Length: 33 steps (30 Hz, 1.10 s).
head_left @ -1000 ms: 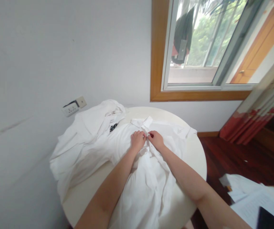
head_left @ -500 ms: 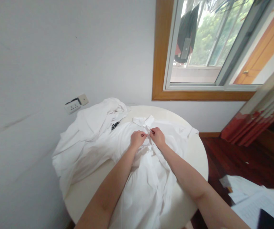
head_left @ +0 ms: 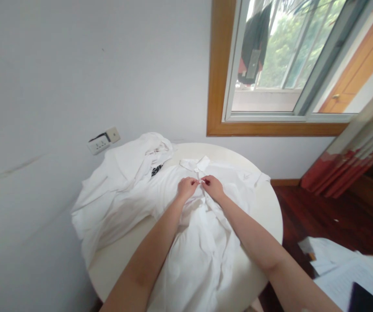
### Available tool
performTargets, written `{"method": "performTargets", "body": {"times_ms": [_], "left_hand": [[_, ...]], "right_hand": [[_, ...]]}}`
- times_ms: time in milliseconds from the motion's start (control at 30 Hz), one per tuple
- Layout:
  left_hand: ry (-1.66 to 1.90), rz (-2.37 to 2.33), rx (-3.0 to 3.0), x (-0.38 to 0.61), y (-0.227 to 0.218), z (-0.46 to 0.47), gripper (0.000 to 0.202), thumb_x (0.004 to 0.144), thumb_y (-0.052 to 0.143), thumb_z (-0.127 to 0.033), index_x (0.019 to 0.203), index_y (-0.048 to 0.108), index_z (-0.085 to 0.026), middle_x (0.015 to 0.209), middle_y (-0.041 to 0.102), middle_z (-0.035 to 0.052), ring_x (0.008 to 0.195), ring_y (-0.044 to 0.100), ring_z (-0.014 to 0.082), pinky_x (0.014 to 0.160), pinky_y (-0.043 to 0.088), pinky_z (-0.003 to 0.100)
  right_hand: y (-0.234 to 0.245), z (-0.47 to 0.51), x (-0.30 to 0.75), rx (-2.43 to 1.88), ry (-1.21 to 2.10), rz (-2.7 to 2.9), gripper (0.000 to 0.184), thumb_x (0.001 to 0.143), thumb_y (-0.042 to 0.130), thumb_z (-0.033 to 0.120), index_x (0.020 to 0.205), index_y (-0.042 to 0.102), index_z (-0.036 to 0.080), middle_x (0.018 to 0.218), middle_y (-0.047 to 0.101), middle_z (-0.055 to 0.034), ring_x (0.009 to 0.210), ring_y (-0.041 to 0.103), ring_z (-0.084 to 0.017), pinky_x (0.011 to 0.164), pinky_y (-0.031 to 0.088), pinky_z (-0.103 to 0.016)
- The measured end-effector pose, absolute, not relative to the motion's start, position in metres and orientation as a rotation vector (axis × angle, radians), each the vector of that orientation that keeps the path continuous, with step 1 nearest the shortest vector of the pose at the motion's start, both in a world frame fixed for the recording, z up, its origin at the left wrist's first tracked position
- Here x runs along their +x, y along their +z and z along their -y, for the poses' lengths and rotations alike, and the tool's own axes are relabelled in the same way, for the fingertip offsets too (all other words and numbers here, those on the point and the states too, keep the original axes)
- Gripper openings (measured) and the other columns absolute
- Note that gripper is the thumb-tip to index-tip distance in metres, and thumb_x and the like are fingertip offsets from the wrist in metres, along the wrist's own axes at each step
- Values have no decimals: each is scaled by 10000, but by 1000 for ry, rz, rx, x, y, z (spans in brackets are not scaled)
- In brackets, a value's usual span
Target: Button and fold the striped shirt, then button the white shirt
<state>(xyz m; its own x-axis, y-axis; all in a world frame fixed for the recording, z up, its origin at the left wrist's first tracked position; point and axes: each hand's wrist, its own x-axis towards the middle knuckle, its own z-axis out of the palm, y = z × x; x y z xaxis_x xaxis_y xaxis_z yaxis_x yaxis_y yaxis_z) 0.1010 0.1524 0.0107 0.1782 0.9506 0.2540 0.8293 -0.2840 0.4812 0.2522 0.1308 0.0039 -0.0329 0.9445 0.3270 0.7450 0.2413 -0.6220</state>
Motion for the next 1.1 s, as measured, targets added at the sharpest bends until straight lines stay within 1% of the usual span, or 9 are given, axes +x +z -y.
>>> {"method": "performTargets", "body": {"times_ms": [167, 267, 533, 667, 733, 833, 900, 1100], "left_hand": [[748, -1726, 2232, 100, 9, -153, 260, 852, 502, -368, 860, 718, -224, 927, 702, 28, 874, 594, 156, 779, 408, 258], [734, -1720, 2224, 100, 9, -155, 245, 854, 501, -343, 870, 716, -226, 939, 702, 23, 883, 595, 155, 781, 408, 253], [679, -1716, 2195, 100, 12, -155, 230, 856, 495, -313, 879, 713, -242, 955, 700, 12, 900, 592, 156, 790, 407, 255], [683, -1739, 2213, 101, 12, -153, 243, 859, 489, -323, 902, 708, -226, 954, 698, 27, 895, 592, 159, 789, 405, 258], [684, -1742, 2229, 101, 12, -152, 251, 863, 484, -329, 909, 707, -225, 958, 696, 34, 898, 592, 160, 798, 402, 261], [670, -1741, 2262, 101, 11, -151, 255, 869, 476, -331, 896, 708, -230, 959, 692, 36, 922, 587, 163, 822, 395, 266], [660, -1754, 2293, 101, 11, -150, 256, 871, 472, -332, 889, 707, -230, 959, 689, 40, 939, 583, 168, 839, 390, 271], [621, -1809, 2309, 102, 11, -148, 277, 877, 445, -333, 906, 701, -231, 963, 680, 45, 947, 576, 180, 842, 389, 280]], "right_hand": [[3, -132, 254, -1527, 410, 1818, 213, 803, 517, 217, 951, 670, 215, 873, 636, -14, 774, 554, -134, 715, 411, -232], [3, -133, 255, -1524, 425, 1840, 228, 800, 520, 207, 970, 672, 223, 880, 640, -15, 794, 559, -138, 737, 417, -235], [2, -132, 255, -1506, 435, 1850, 256, 787, 525, 181, 1000, 661, 224, 901, 645, -14, 795, 568, -136, 750, 429, -236], [4, -131, 254, -1499, 451, 1852, 256, 787, 543, 214, 1018, 655, 216, 895, 649, -17, 786, 575, -138, 749, 435, -239], [4, -131, 254, -1475, 452, 1849, 239, 821, 513, 231, 1009, 658, 213, 930, 658, -24, 827, 583, -141, 775, 435, -243], [2, -134, 255, -1431, 448, 1860, 259, 871, 437, 198, 988, 668, 214, 1012, 666, -31, 949, 578, -144, 851, 414, -250], [1, -136, 255, -1435, 462, 1868, 266, 873, 434, 184, 989, 670, 220, 1027, 669, -28, 973, 574, -146, 867, 408, -255], [-2, -137, 254, -1467, 454, 1841, 249, 811, 498, 174, 989, 666, 219, 912, 672, -14, 782, 585, -134, 738, 432, -236]]}}
